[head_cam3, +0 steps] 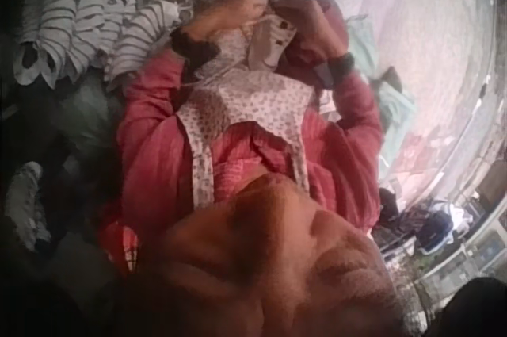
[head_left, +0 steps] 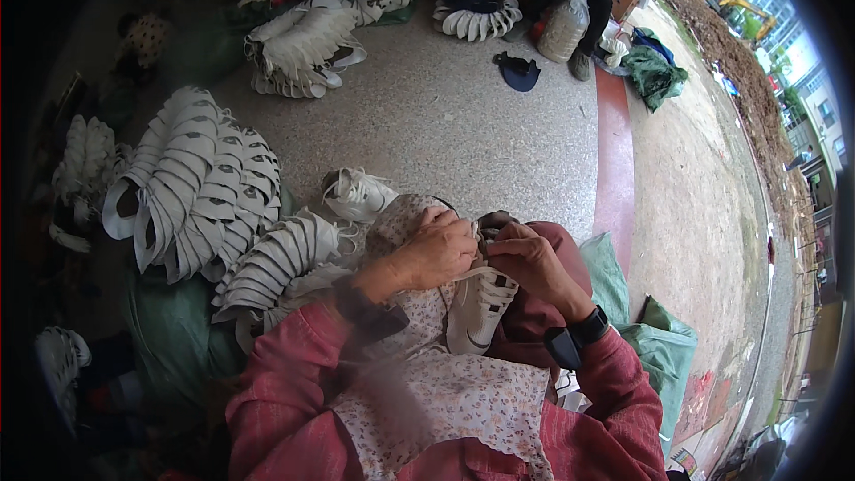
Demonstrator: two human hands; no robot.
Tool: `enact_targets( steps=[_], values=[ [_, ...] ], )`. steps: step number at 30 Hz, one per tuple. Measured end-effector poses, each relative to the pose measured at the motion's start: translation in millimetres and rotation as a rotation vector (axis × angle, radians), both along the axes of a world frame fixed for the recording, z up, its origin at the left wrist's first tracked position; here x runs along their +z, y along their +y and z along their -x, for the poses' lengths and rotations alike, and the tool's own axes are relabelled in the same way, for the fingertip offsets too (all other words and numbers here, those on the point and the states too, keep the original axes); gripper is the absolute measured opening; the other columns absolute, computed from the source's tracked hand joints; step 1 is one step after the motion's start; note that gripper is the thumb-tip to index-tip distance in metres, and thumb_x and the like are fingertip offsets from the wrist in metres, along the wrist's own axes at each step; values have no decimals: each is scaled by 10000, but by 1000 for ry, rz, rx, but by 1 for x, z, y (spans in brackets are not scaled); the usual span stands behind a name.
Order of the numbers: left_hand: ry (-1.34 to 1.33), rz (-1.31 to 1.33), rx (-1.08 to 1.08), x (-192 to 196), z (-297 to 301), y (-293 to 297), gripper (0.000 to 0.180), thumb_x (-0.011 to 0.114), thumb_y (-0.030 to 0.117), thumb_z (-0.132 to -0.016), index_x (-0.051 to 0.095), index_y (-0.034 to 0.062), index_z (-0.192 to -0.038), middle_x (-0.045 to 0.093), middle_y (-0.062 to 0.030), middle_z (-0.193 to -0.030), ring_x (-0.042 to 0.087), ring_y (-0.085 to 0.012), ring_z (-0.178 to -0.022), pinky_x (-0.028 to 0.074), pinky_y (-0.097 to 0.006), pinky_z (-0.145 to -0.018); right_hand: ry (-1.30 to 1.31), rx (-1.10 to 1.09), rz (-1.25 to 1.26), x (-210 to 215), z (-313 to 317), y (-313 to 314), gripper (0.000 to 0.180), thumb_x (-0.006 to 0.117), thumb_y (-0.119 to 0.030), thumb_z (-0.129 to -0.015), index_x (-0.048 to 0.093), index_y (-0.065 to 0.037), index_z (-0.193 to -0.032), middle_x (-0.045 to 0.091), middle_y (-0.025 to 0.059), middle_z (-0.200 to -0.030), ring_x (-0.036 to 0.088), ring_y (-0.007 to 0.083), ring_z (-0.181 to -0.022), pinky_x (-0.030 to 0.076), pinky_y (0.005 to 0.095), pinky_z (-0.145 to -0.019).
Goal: Lacing and checking shoes in a manufacturing environment.
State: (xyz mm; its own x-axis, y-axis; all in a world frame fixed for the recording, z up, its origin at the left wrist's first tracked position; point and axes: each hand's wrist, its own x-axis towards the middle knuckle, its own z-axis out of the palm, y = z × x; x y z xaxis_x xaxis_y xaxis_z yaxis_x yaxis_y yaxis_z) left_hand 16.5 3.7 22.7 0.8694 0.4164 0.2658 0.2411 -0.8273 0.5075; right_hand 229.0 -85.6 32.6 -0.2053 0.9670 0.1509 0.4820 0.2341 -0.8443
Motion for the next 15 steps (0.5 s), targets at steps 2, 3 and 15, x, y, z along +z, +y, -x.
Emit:
enact_targets(
  steps=[2,3,15],
  values=[
    [19,78,-22,-4,-2,5,140,547,193,-880,646,114,-820,568,-69,-954,519,-264,-1046,311,-433,-991,33,16,24,-3,-3,0,146,715,29,-813,724,-37,-943,582,6,-926,571,131,-875,466,266,-746],
    [16,100,-29,-5,-4,7,152,540,198,-885,647,115,-817,569,-64,-955,518,-260,-1050,308,-431,-993,63,22,34,-4,-4,0,149,712,32,-813,722,-38,-944,580,0,-925,566,121,-877,460,259,-750],
    [32,45,-113,-7,-5,13,160,545,224,-865,662,130,-809,559,-35,-935,500,-239,-1011,301,-418,-976,257,30,222,-5,-10,1,163,707,35,-802,726,-41,-945,586,-10,-915,566,128,-917,455,262,-818]
  ],
)
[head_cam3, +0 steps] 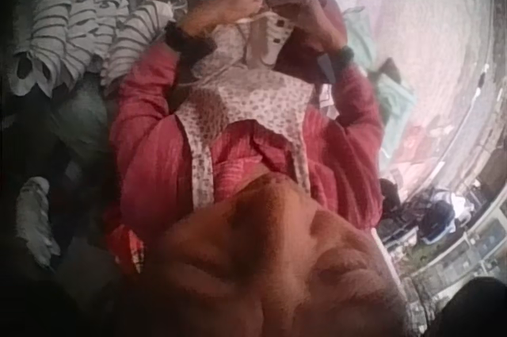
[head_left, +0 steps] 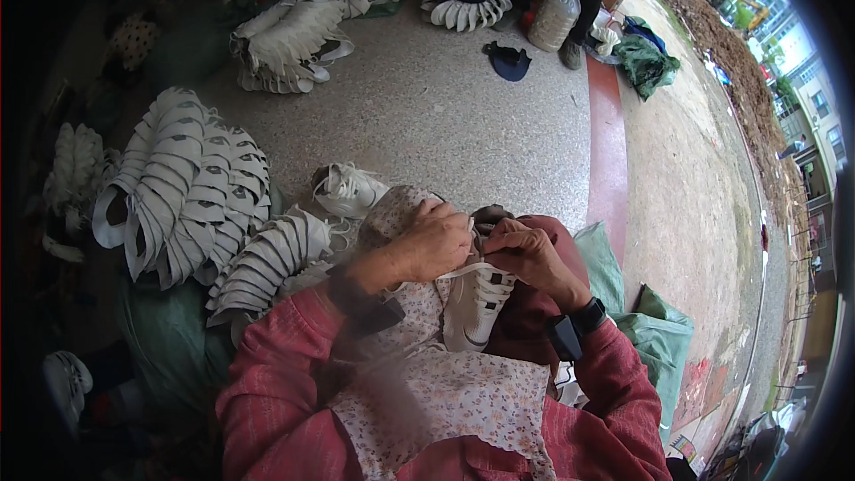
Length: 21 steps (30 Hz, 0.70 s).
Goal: Lacing and checking shoes in a manufacturing environment.
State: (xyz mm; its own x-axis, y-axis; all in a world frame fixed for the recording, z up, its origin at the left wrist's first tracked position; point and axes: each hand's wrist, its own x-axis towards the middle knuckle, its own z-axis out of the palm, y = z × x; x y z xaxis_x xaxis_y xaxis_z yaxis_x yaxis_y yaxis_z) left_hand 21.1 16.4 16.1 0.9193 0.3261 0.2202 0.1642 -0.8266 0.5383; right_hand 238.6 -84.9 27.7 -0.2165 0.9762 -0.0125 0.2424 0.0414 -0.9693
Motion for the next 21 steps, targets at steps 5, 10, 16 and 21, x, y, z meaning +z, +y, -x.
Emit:
enact_targets(
  steps=[5,10,16,21],
  values=[
    [67,-69,-37,0,-4,4,163,551,239,-865,660,130,-813,549,-27,-921,491,-230,-1002,298,-404,-961,-7,13,-14,0,0,3,165,706,41,-795,724,-39,-937,586,-4,-895,559,124,-907,450,260,-812],
    [60,64,-151,-2,-3,16,170,546,231,-841,676,145,-771,559,-8,-907,504,-214,-1023,306,-416,-952,38,-3,19,0,0,4,175,704,49,-787,722,-45,-934,594,-4,-883,556,129,-899,451,275,-800],
    [-79,54,22,-3,-12,4,170,545,222,-876,617,106,-775,542,-42,-899,502,-246,-988,318,-413,-952,99,-9,39,-3,-1,6,139,696,54,-795,701,-32,-904,588,-8,-862,555,118,-874,451,272,-794],
    [-98,18,20,2,-10,-2,156,563,199,-876,613,100,-768,544,-50,-907,511,-257,-1001,320,-430,-974,96,-17,74,-3,-1,7,117,691,60,-801,683,-25,-881,586,-5,-852,559,110,-863,450,263,-781]
  ],
)
